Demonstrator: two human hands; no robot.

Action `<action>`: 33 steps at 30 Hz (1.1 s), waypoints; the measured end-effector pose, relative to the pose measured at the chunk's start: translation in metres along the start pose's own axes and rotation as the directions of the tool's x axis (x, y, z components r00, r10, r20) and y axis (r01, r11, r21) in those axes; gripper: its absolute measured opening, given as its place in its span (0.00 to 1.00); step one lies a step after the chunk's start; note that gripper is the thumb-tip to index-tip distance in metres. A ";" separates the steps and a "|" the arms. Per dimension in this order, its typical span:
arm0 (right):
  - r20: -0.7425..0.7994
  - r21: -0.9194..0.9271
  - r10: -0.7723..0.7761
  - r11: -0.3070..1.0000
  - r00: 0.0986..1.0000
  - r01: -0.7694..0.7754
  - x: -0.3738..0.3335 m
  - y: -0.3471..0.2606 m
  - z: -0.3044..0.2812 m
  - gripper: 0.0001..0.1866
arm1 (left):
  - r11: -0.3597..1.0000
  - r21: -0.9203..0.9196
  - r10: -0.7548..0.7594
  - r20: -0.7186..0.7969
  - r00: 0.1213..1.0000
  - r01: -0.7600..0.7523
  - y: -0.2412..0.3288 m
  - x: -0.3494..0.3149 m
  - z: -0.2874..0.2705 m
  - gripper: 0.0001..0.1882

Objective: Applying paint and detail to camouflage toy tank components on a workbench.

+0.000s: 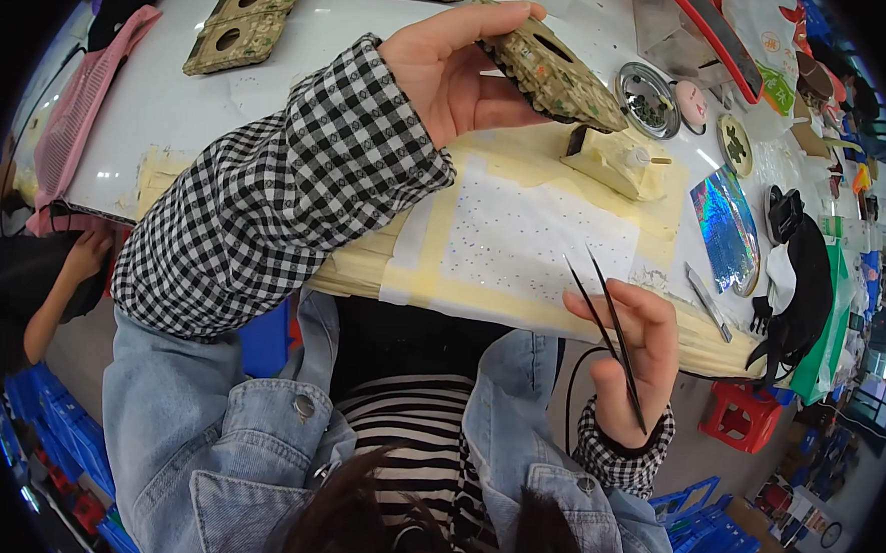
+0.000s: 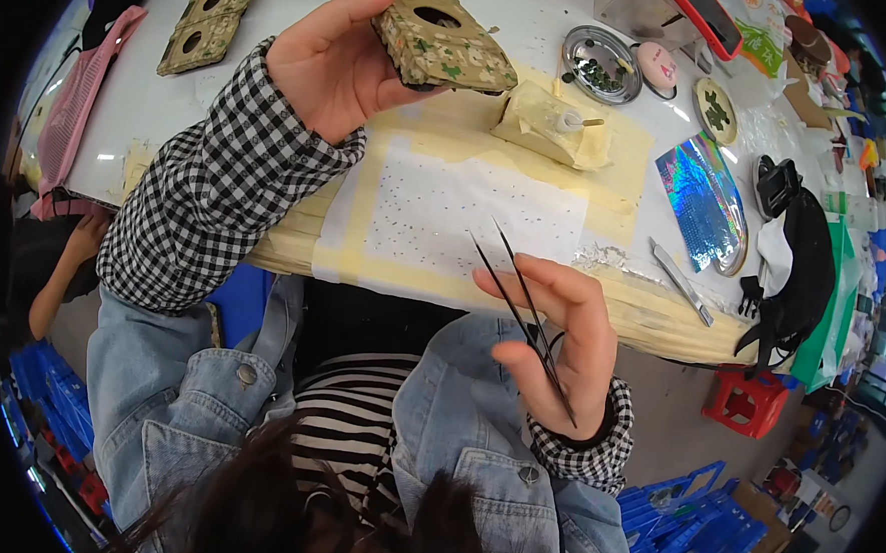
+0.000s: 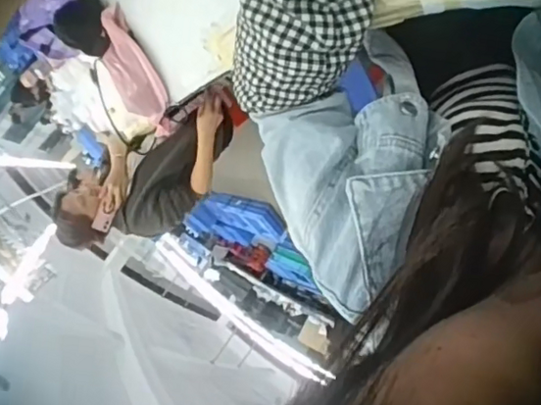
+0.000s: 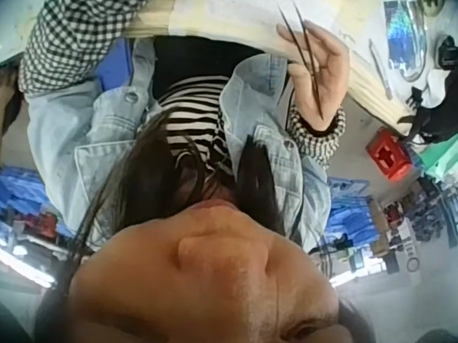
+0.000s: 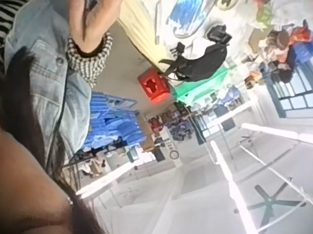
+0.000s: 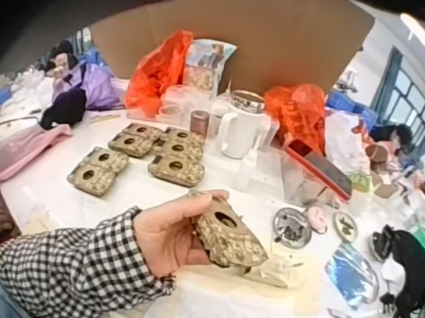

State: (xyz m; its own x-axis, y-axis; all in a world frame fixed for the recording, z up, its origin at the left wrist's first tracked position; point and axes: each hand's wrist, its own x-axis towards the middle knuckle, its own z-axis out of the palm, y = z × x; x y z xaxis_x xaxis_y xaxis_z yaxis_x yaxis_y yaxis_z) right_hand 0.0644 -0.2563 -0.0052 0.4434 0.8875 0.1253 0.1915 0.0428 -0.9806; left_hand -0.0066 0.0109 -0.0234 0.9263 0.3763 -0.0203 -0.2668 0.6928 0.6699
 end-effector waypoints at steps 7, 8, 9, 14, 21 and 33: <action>0.047 -0.159 -0.144 0.976 0.988 0.150 0.023 0.018 0.004 0.11 | 1.000 -0.018 -0.013 -0.019 1.000 0.012 0.002 0.000 0.000 0.18; 0.022 -0.135 -0.130 0.982 0.991 0.132 0.023 0.021 0.008 0.11 | 1.000 -0.005 -0.007 -0.011 1.000 0.007 0.002 0.001 -0.001 0.18; -0.022 -0.110 -0.112 0.988 0.993 0.109 0.025 0.020 0.013 0.09 | 1.000 0.008 0.000 -0.003 1.000 0.000 0.002 0.001 -0.002 0.18; -0.036 -0.277 -0.123 0.955 0.992 0.108 0.029 0.022 0.018 0.06 | 0.980 -0.162 -0.122 -0.044 0.992 0.113 0.012 -0.004 0.010 0.15; -0.035 -0.322 -0.114 0.942 0.993 0.097 0.030 0.024 0.019 0.05 | 0.977 -0.186 -0.109 -0.025 0.994 0.102 0.011 -0.005 0.008 0.15; -0.026 -0.359 -0.108 0.929 0.994 0.092 0.031 0.021 0.020 0.05 | 0.979 -0.177 -0.108 -0.040 0.993 0.099 0.012 -0.006 0.009 0.15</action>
State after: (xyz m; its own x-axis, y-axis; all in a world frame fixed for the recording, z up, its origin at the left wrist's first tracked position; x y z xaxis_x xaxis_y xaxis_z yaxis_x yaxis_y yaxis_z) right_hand 0.0643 -0.2191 -0.0249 0.4425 0.8656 0.2344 0.5328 -0.0435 -0.8451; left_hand -0.0128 0.0114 -0.0088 0.9382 0.3239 -0.1220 -0.2168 0.8247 0.5223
